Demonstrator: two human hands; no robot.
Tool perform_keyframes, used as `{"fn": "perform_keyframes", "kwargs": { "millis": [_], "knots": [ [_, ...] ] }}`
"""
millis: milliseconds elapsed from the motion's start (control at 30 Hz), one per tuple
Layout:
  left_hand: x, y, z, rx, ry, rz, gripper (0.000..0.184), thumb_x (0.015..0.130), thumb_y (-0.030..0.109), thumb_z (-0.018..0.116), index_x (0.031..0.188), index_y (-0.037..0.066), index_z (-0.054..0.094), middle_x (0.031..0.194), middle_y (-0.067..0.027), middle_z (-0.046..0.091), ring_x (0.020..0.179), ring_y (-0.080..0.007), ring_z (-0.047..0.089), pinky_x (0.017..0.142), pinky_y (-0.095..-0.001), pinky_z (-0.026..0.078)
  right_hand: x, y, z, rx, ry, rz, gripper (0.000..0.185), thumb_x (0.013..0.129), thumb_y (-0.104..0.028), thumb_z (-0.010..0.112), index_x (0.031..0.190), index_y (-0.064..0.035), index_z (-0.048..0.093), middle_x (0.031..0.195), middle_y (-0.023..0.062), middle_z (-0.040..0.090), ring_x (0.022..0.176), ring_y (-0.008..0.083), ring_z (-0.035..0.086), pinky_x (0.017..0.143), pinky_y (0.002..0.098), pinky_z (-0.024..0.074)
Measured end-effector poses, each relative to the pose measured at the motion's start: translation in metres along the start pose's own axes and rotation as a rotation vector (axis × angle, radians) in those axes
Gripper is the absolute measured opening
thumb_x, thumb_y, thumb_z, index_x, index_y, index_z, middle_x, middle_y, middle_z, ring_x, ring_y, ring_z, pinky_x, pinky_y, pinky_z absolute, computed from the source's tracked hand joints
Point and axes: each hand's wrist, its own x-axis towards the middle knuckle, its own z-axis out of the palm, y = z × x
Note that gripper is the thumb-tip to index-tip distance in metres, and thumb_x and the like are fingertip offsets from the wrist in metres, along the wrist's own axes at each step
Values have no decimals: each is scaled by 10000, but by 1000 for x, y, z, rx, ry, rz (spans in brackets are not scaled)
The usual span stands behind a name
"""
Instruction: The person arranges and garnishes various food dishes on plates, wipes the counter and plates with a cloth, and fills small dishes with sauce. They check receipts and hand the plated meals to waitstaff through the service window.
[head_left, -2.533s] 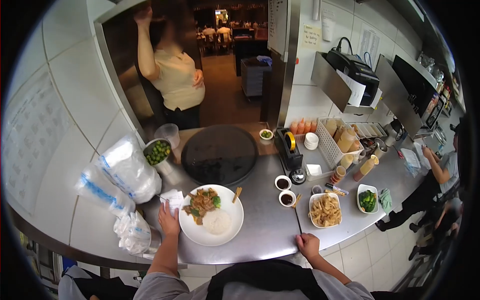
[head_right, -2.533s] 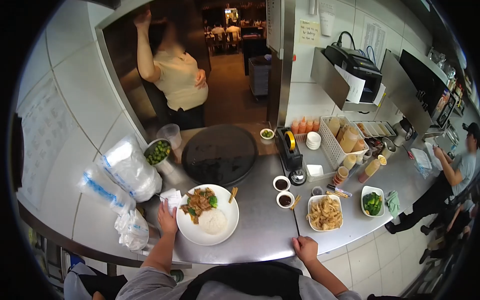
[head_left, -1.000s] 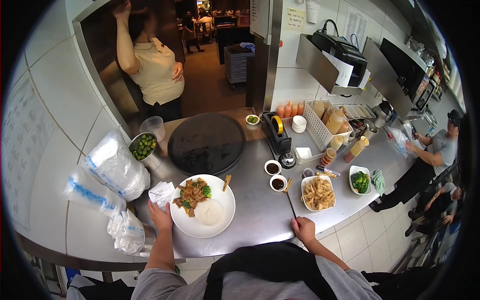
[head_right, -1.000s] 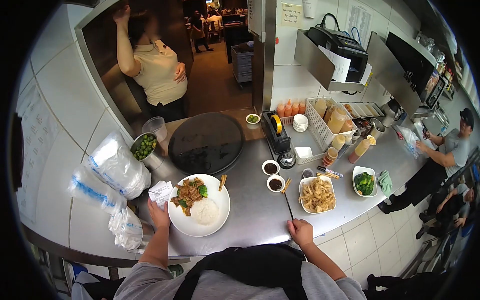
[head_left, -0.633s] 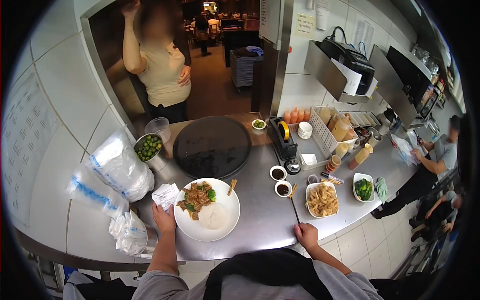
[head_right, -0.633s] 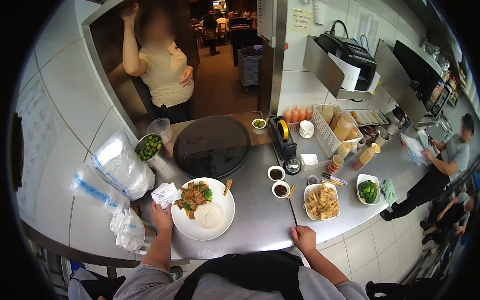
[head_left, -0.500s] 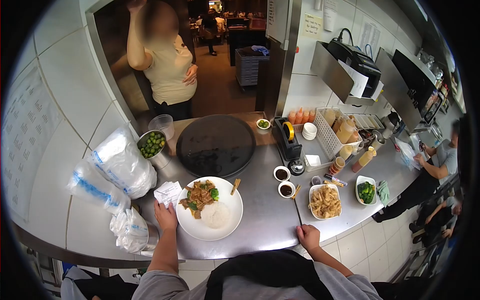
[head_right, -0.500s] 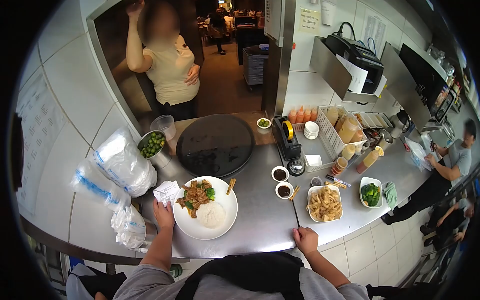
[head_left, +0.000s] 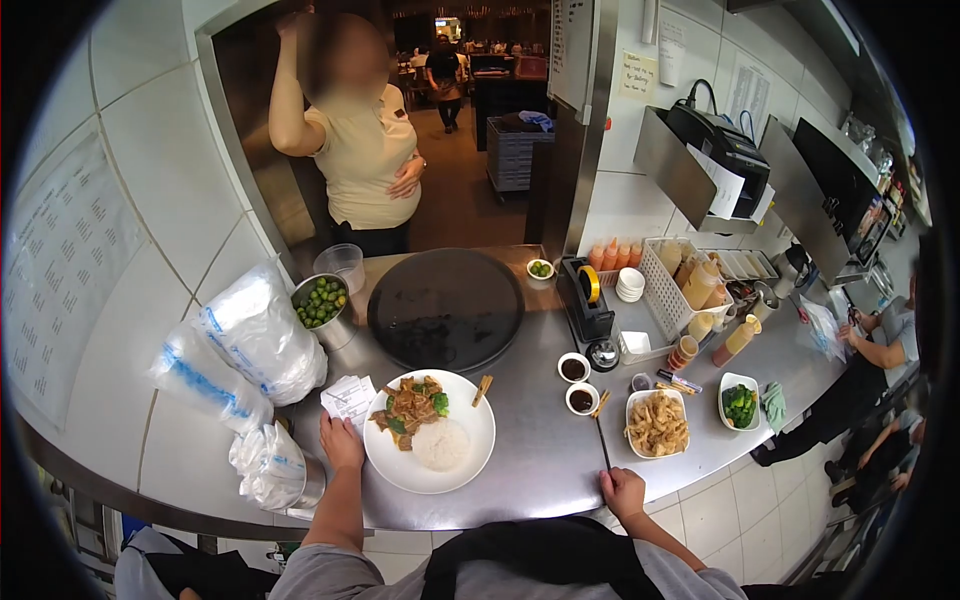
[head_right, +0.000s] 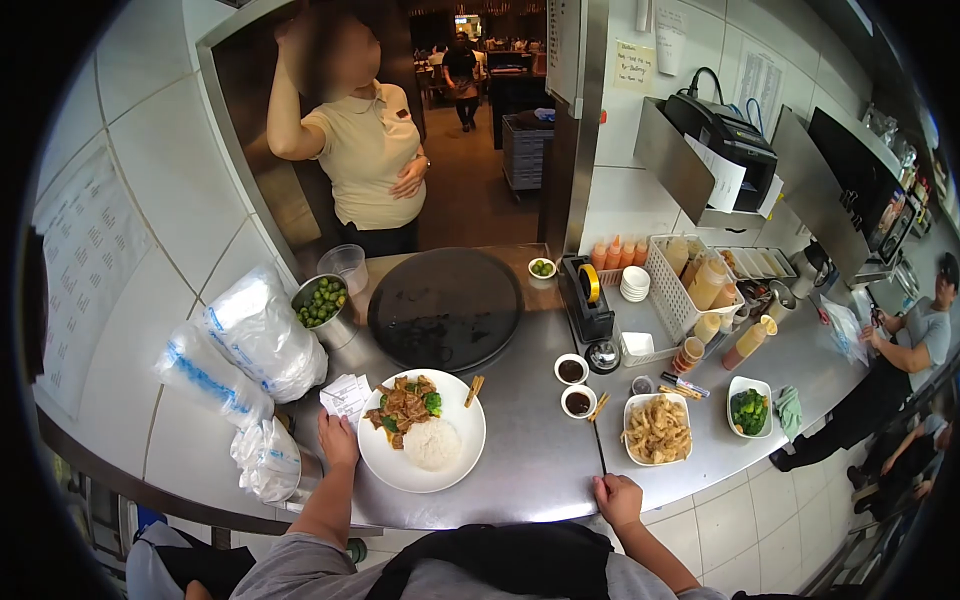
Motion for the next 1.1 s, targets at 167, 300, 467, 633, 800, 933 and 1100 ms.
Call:
{"fn": "perform_keyframes", "kwargs": {
  "millis": [167, 300, 467, 633, 800, 933, 1100],
  "knots": [
    [1, -3, 1, 14, 2, 13, 259, 907, 198, 495, 957, -40, 586, 1325, -219, 427, 1196, -373, 426, 998, -452, 329, 0, -4, -3, 39, 2, 16, 330, 834, -251, 605, 591, -51, 509, 542, 140, 509, 522, 332, 523, 499, 439, 402],
    [3, -2, 3, -5, 8, 10, 247, 896, 187, 507, 963, -36, 589, 1328, -220, 424, 1208, -372, 417, 1002, -455, 327, -1, -4, -3, 59, 25, 16, 330, 838, -253, 603, 593, -50, 513, 541, 144, 508, 527, 340, 524, 504, 448, 403],
    [4, -9, 3, -78, 79, 99, 179, 845, 90, 521, 913, -52, 607, 1355, -237, 403, 1202, -394, 440, 1000, -429, 371, -2, 5, 5, 39, 37, -25, 323, 837, -232, 603, 589, -52, 501, 540, 162, 498, 525, 348, 514, 495, 449, 393],
    [2, -10, -3, -185, 161, 130, 141, 852, 98, 543, 858, -30, 601, 1351, -221, 416, 1158, -392, 471, 981, -417, 389, -2, 6, 9, 44, -17, 6, 361, 880, -231, 568, 588, -39, 473, 543, 158, 474, 513, 348, 477, 495, 430, 368],
    [2, -15, 3, -277, 181, 23, 130, 853, 160, 594, 894, 42, 630, 1332, -160, 410, 1124, -317, 490, 969, -386, 393, -2, 8, 13, 34, -34, -11, 381, 902, -243, 548, 605, -24, 455, 542, 152, 448, 492, 310, 433, 486, 406, 350],
    [9, -20, 8, -303, 258, -17, 146, 837, 185, 632, 914, 61, 646, 1230, -151, 483, 1112, -303, 495, 927, -366, 405, -2, 8, 14, 2, -24, -20, 367, 891, -255, 560, 607, -40, 474, 546, 136, 485, 512, 323, 481, 493, 421, 370],
    [54, -14, 6, -740, 208, -236, 152, 871, 176, 613, 948, 54, 660, 911, -69, 592, 788, -171, 532, 725, -289, 445, -1, 2, 13, -68, 34, -49, 341, 880, -254, 573, 617, -50, 497, 556, 135, 505, 524, 324, 505, 501, 427, 391]
  ]
}}
